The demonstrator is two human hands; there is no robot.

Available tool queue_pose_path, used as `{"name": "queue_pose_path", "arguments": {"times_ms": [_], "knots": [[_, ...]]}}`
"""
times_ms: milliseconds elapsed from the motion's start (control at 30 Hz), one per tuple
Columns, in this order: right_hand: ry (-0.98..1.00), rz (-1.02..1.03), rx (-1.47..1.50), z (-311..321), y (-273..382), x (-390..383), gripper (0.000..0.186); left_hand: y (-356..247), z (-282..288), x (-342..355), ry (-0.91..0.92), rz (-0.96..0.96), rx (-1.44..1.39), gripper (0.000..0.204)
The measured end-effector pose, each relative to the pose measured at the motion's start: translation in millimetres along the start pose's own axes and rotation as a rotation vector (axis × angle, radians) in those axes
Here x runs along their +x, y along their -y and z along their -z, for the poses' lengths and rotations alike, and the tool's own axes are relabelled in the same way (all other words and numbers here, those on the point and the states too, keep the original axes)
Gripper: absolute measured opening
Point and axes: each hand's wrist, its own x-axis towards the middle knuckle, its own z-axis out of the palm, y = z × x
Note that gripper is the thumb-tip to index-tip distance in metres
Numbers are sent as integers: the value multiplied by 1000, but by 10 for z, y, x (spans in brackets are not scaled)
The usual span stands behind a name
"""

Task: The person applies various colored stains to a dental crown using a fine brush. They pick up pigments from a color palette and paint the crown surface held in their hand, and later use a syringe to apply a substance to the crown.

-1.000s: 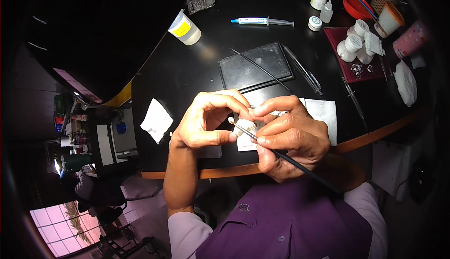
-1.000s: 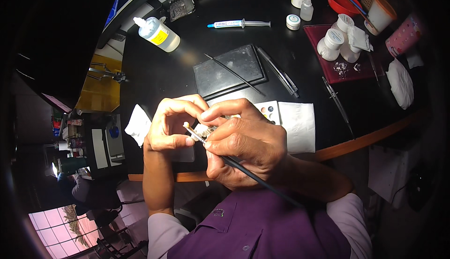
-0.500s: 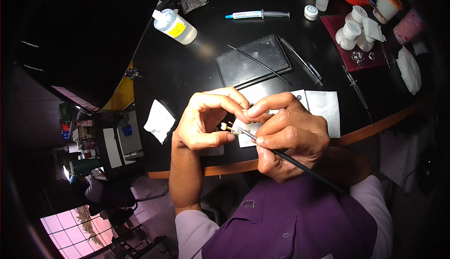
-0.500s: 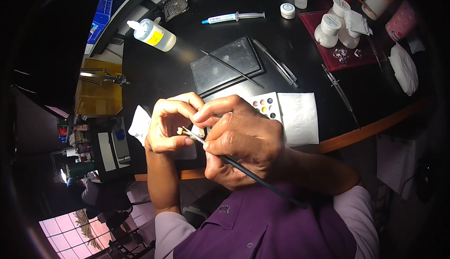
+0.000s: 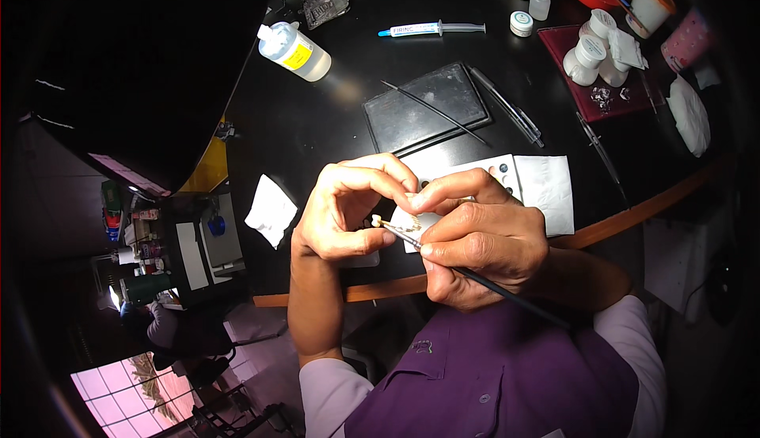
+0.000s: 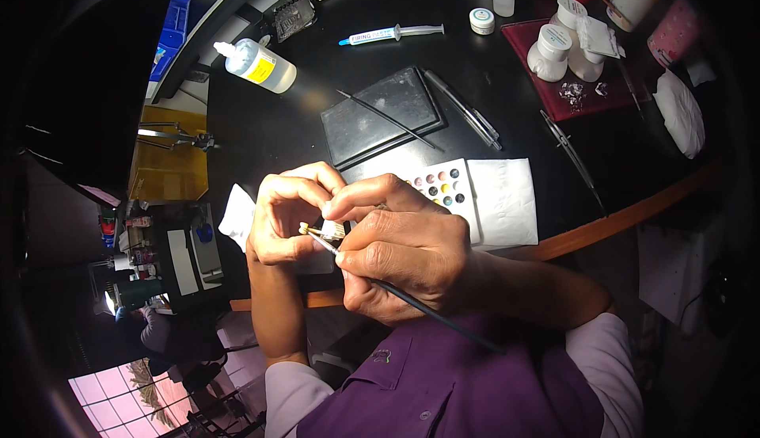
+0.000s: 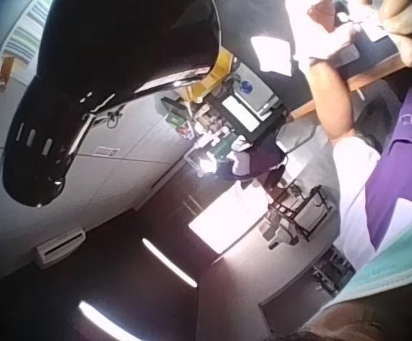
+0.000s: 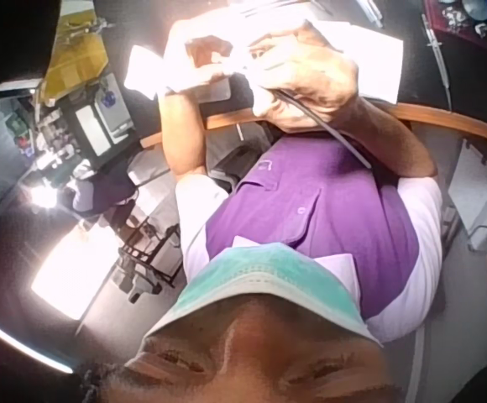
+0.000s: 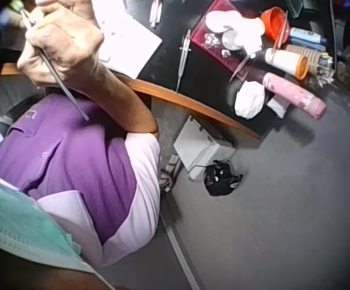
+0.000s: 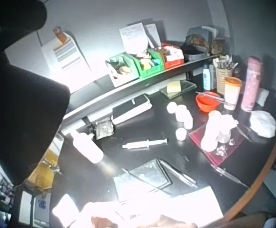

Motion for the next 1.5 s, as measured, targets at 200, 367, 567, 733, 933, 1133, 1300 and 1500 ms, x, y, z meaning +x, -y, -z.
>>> {"name": "queue_pose_path", "arguments": {"times_ms": [200,367,567,733,933,1133,1300,1500], "knots": [[15,1,14,25,1,3,16,-9,0,-13,-5,5,2,45],[2,2,-20,8,-3,1,15,3,-7,1,0,1,-1,44],[22,-1,1,35,2,15,15,4,18,-26,-11,23,23,43],[-32,-55,53,49,33,10,14,-16,-9,-28,-13,50,57,42],[-189,-205,240,-36,-28,-33,14,-6,18,-37,8,26,83,42],[-171,-314,304,220,118,-30,29,3,1,31,5,-22,5,40],[-58,-182,29,585,189,-67,26,32,9,-40,-17,-44,-32,39],[-91,-255,-39,911,219,-381,18,64,34,-15,22,-100,-24,39]]}}
